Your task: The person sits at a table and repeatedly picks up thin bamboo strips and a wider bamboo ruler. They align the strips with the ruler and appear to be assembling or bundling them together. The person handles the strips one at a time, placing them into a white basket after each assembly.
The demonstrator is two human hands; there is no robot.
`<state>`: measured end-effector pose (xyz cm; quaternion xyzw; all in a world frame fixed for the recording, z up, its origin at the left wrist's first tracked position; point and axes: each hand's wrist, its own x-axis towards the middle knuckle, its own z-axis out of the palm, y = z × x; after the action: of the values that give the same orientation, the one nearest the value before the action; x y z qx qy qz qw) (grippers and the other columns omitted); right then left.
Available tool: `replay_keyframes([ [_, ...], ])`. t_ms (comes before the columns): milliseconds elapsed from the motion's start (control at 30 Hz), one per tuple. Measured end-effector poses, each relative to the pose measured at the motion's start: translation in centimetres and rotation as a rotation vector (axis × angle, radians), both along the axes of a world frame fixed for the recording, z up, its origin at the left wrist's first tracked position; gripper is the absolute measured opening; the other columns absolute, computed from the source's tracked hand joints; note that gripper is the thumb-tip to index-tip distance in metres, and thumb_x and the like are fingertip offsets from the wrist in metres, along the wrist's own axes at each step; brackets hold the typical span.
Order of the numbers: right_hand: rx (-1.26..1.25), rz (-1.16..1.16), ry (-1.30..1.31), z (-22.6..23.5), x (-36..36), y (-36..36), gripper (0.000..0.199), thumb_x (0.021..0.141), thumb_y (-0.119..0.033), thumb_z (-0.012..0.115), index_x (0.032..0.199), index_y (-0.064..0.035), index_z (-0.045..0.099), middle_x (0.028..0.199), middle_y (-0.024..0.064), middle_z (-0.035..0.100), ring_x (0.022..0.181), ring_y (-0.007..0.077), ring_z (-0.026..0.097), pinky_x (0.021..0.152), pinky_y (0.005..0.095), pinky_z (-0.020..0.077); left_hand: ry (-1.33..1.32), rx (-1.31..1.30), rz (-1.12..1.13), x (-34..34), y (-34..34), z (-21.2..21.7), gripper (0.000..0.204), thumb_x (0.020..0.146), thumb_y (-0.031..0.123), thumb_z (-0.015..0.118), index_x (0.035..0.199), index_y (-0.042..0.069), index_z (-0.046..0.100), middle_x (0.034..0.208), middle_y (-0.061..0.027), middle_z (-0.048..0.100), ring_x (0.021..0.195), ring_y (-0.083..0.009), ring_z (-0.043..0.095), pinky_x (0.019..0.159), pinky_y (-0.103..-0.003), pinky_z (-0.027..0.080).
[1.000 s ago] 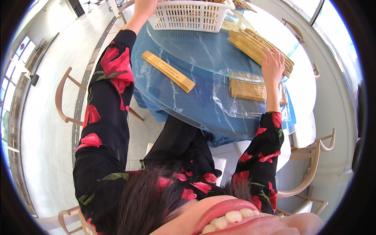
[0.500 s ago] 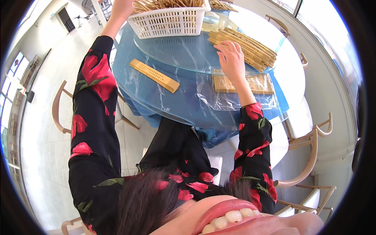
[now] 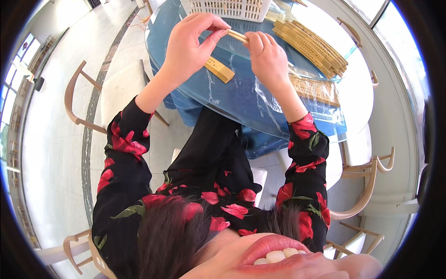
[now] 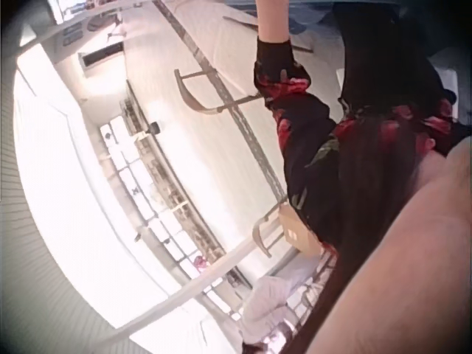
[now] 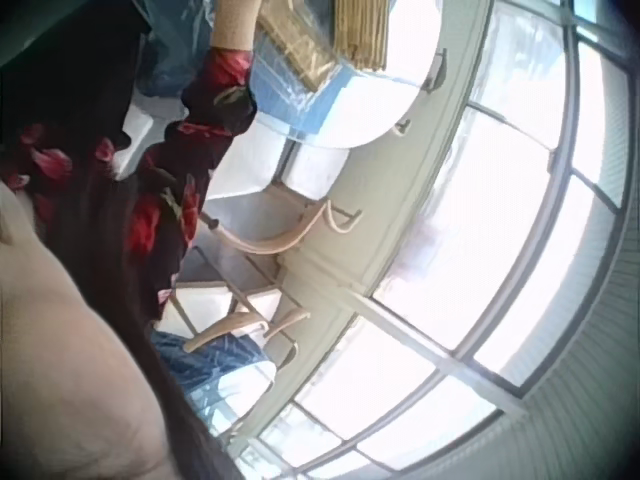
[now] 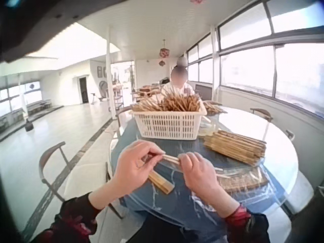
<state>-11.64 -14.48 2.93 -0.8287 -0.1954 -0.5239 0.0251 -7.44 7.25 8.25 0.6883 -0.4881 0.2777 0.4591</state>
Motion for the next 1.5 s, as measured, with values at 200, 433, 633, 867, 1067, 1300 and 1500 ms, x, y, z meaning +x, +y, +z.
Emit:
replay_keyframes([
  [200, -0.002, -0.362, 0.372, 0.5, -0.6, -1.6, 0.023, 0.104, -0.031, 0.056, 0.106, -0.0088, 0.058, 0.089, 0.0107, 0.071, 0.079, 0.0302, 0.070, 0.066, 0.0412, 0.0539, 0.300, 0.435, -0.051, 5.9, 1.4, -8.5, 0.028, 0.089, 0.007, 0.076, 0.116, 0.007, 0.070, 0.101, -0.0021, 0.069, 0.096, -0.0145, 0.066, 0.087, -0.029, 0.053],
  [433, 0.010, -0.293, 0.374, -2.3, 0.3, -3.1, 0.016, 0.098, -0.022, 0.060, 0.093, -0.0077, 0.055, 0.080, 0.0144, 0.065, 0.073, 0.0364, 0.068, 0.062, 0.0489, 0.0511, 0.414, 0.505, -0.255, 9.7, 1.7, -12.0, 0.025, 0.089, -0.004, 0.070, 0.113, 0.002, 0.074, 0.106, -0.0019, 0.064, 0.097, -0.0135, 0.068, 0.085, -0.026, 0.054],
  [633, 0.082, -0.286, 0.428, -2.2, 0.1, -2.7, 0.017, 0.099, -0.022, 0.060, 0.093, -0.0068, 0.055, 0.081, 0.0157, 0.065, 0.074, 0.0391, 0.067, 0.062, 0.0507, 0.0502, 0.451, 0.510, -0.325, 10.9, 1.6, -12.1, 0.019, 0.092, -0.005, 0.065, 0.108, 0.000, 0.074, 0.104, -0.0040, 0.064, 0.096, -0.0148, 0.068, 0.084, -0.025, 0.055],
  [867, 0.042, -0.133, 0.345, -3.4, 0.9, -3.2, 0.028, 0.104, -0.034, 0.058, 0.097, -0.0079, 0.057, 0.078, 0.0125, 0.069, 0.069, 0.0369, 0.067, 0.060, 0.0468, 0.0517, 0.289, 0.523, -0.204, 10.0, 1.2, -11.7, 0.010, 0.096, 0.010, 0.070, 0.101, 0.002, 0.073, 0.101, -0.0028, 0.064, 0.089, -0.0149, 0.063, 0.079, -0.028, 0.052],
  [1067, 0.160, -0.080, 0.532, -2.7, 0.3, -2.1, 0.032, 0.101, -0.039, 0.061, 0.104, -0.0068, 0.064, 0.079, 0.0159, 0.069, 0.074, 0.0404, 0.067, 0.064, 0.0488, 0.0525, -0.063, 0.343, -0.071, 9.0, -0.3, -11.1, 0.006, 0.097, 0.009, 0.067, 0.102, 0.006, 0.069, 0.099, -0.0048, 0.065, 0.093, -0.0221, 0.063, 0.081, -0.033, 0.051],
  [1300, 0.678, 0.121, 0.789, 0.5, 0.3, -4.5, 0.043, 0.097, -0.042, 0.068, 0.092, -0.0002, 0.070, 0.065, 0.0034, 0.054, 0.058, 0.0135, 0.050, 0.056, 0.0312, 0.0401, -0.096, 0.184, -0.079, 8.5, -7.3, -7.2, 0.009, 0.100, 0.014, 0.062, 0.105, 0.007, 0.066, 0.090, -0.0081, 0.065, 0.090, -0.0290, 0.063, 0.080, -0.037, 0.051],
  [1500, 0.981, 0.147, 0.964, 1.2, -1.1, -6.3, 0.036, 0.098, -0.039, 0.069, 0.096, -0.0029, 0.074, 0.068, -0.0056, 0.052, 0.061, 0.0033, 0.045, 0.054, 0.0227, 0.0352, -0.002, 0.146, -0.112, 8.5, -9.5, -8.2, 0.011, 0.100, 0.017, 0.062, 0.103, 0.010, 0.069, 0.089, -0.0107, 0.068, 0.089, -0.0321, 0.066, 0.078, -0.040, 0.053],
])
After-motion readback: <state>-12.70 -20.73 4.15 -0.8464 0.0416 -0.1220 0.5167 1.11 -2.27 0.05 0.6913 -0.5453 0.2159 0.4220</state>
